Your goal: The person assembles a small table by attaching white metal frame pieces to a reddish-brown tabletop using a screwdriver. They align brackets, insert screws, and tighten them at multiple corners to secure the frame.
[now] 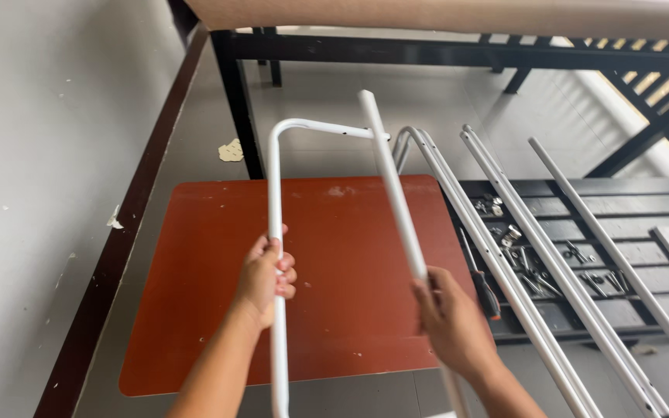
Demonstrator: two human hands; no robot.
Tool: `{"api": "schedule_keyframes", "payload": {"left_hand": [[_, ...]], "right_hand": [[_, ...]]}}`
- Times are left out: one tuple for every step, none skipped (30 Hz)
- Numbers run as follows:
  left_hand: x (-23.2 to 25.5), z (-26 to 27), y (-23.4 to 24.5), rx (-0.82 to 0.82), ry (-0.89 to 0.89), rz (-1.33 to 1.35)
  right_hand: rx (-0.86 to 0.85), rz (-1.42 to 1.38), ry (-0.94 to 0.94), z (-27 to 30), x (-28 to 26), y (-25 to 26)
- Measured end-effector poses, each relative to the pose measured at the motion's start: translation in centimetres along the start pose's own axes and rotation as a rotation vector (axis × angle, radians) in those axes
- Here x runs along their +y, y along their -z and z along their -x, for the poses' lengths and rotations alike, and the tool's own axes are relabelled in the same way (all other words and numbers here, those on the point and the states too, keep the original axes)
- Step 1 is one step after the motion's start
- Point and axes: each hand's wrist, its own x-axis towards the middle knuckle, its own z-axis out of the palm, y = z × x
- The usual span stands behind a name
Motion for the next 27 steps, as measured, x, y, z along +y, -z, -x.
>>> {"api": "schedule_keyframes", "payload": {"left_hand": [[-1.4, 0.6, -1.1, 0.02, 0.03, 0.001], [-2.8, 0.8, -2.4, 0.028, 0.041, 0.008], [-3.7, 0.6, -3.6, 0.036, 0.052, 0.015], [-4.5, 0.5, -4.5, 0.039, 0.058, 0.038], [-5.1, 0.1, -5.4, 0.042, 0.065, 0.061], [-5.6, -0.4, -6.0, 0.044, 0.063, 0.082], [-6.1, -0.9, -6.7, 0.041, 0.021, 0.075], [-6.6, -1.4, -7.3, 0.042, -0.022, 0.067], [-6.9, -2.0, -7.9, 0.043, -0.064, 0.06], [-7.2, -2.5, -8.5, 0.036, -0.065, 0.114], [-7.4, -3.1, -9.0, 0.029, -0.065, 0.169], [-7.7, -3.4, -9.4, 0.026, -0.066, 0.227], [-8.1, -3.5, -9.7, 0.036, -0.066, 0.241], [-8.4, -3.5, -10.0, 0.047, -0.064, 0.252], [-8.7, -3.5, -10.3, 0.057, -0.062, 0.263], [-8.8, -3.5, -10.6, 0.059, -0.055, 0.29], [-9.0, -3.5, -10.8, 0.06, -0.047, 0.316], [-9.0, -3.6, -10.9, 0.062, -0.041, 0.342], [-9.0, -3.7, -11.1, 0.042, -0.041, 0.293], [-8.9, -3.9, -11.1, 0.023, -0.043, 0.239], [-8.7, -4.2, -11.0, 0.004, -0.046, 0.185], [-8.8, -4.3, -10.7, -0.032, -0.037, 0.187], [-8.7, -4.6, -10.4, -0.069, -0.028, 0.191], [-8.7, -5.0, -10.2, -0.11, -0.02, 0.194], [-8.7, -5.0, -9.8, -0.075, 0.03, 0.141], [-8.5, -5.2, -9.4, -0.043, 0.071, 0.091], [-8.3, -5.4, -9.0, -0.011, 0.113, 0.04]], "right_hand": [[-0.052, -0.277, 0.109, 0.3, -0.4, -1.0], [-0.09, -0.549, 0.241, 0.1, -1.1, -1.6], [-0.111, -0.549, 0.242, -0.1, -1.8, -2.2], [-0.138, -0.544, 0.221, 0.7, -2.2, -2.9], [-0.16, -0.467, 0.17, 1.2, -2.7, -3.4], [-0.182, -0.395, 0.127, 1.3, -3.3, -3.7], [-0.176, -0.348, 0.233, 1.6, -3.8, -3.7], [-0.176, -0.301, 0.338, 2.0, -4.3, -3.6], [-0.174, -0.252, 0.442, 2.4, -4.7, -3.4], [-0.228, -0.247, 0.304, 2.6, -5.2, -3.1], [-0.281, -0.242, 0.166, 2.6, -5.5, -2.6], [-0.339, -0.233, 0.03, 2.6, -5.7, -2.2], [-0.315, -0.224, 0.061, 2.7, -5.6, -2.0], [-0.291, -0.217, 0.091, 2.7, -5.5, -1.8], [-0.267, -0.21, 0.121, 2.7, -5.4, -1.8], [-0.233, -0.15, 0.144, 2.7, -5.1, -2.0], [-0.199, -0.09, 0.166, 2.6, -4.8, -2.3], [-0.165, -0.031, 0.19, 2.4, -4.5, -2.6], [-0.158, -0.038, 0.234, 2.2, -4.1, -2.8], [-0.151, -0.051, 0.28, 2.0, -3.7, -3.2], [-0.144, -0.063, 0.327, 1.7, -3.4, -3.6], [-0.151, -0.047, 0.31, 1.4, -2.8, -3.8], [-0.159, -0.031, 0.295, 1.0, -2.3, -4.0], [-0.161, -0.014, 0.279, 0.6, -1.7, -4.0], [-0.138, 0.006, 0.31, 0.2, -1.0, -3.8], [-0.112, 0.028, 0.347, -0.4, -0.3, -3.2], [-0.086, 0.05, 0.385, -1.2, 0.3, -2.6]]}}
